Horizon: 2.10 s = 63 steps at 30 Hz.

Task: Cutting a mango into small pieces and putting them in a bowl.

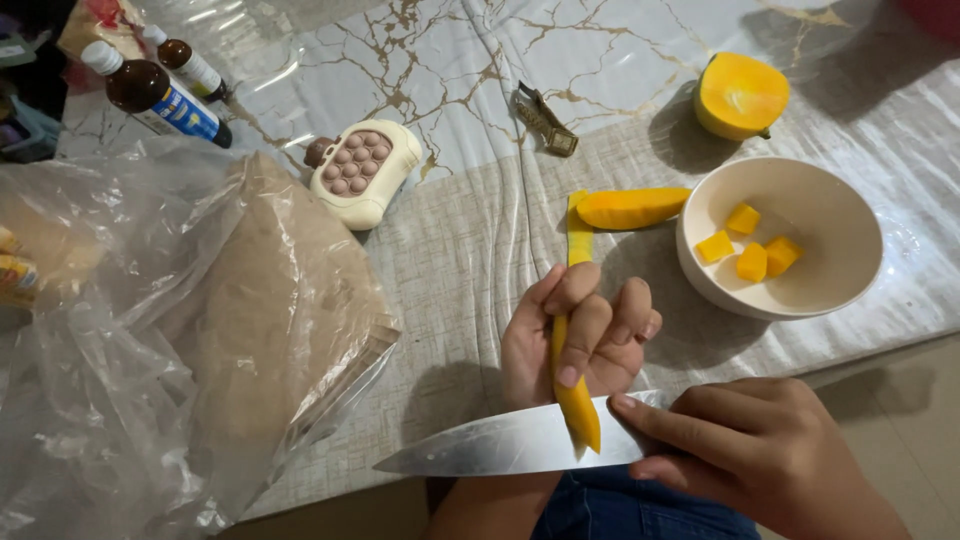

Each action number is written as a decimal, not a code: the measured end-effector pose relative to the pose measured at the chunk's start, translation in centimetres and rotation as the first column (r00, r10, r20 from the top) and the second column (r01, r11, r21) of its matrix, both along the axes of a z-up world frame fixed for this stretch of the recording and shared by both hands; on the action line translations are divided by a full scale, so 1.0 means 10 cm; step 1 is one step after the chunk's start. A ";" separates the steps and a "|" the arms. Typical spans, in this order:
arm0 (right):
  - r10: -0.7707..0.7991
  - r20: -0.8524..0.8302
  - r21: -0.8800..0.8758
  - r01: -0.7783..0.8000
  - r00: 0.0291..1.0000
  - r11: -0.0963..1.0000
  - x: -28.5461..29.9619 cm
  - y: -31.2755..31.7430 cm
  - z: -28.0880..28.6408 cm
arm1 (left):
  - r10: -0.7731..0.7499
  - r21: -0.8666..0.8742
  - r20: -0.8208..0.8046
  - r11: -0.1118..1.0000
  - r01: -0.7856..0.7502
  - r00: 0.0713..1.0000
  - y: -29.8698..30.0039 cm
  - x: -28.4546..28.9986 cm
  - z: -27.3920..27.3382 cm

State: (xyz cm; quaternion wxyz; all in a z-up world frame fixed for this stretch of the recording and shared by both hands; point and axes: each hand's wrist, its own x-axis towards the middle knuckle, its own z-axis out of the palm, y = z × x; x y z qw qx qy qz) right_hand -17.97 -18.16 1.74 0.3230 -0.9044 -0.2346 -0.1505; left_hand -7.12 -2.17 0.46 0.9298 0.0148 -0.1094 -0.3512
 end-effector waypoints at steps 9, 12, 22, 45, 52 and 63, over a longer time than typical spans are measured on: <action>-0.046 -0.030 -0.015 0.045 0.998 0.999 -0.08 -0.16 -0.21 | 0.070 -0.041 0.068 0.997 -0.067 0.995 -0.04 0.02 -0.09; -0.044 -0.073 0.096 0.051 0.996 0.994 -0.12 -0.34 -0.36 | 0.134 0.073 0.123 0.987 -0.143 0.983 -0.05 0.01 0.01; 0.105 -0.478 0.649 0.270 0.872 0.711 -0.13 -0.44 -0.91 | 0.318 0.366 0.189 0.855 -0.367 0.929 -0.09 -0.03 -0.14; -0.067 -0.293 0.299 0.157 0.954 0.941 0.11 -0.07 -0.20 | 0.241 0.679 0.180 0.671 -0.298 0.954 0.05 0.21 -0.25; -0.099 -0.183 0.257 0.145 0.978 0.956 0.05 -0.04 -0.17 | -0.052 0.794 0.426 0.500 -0.346 0.903 0.12 0.34 -0.01; -0.270 -0.179 0.183 0.302 0.946 0.936 0.12 0.05 0.02 | -0.047 0.629 0.221 0.770 -0.106 0.974 0.03 0.58 -0.13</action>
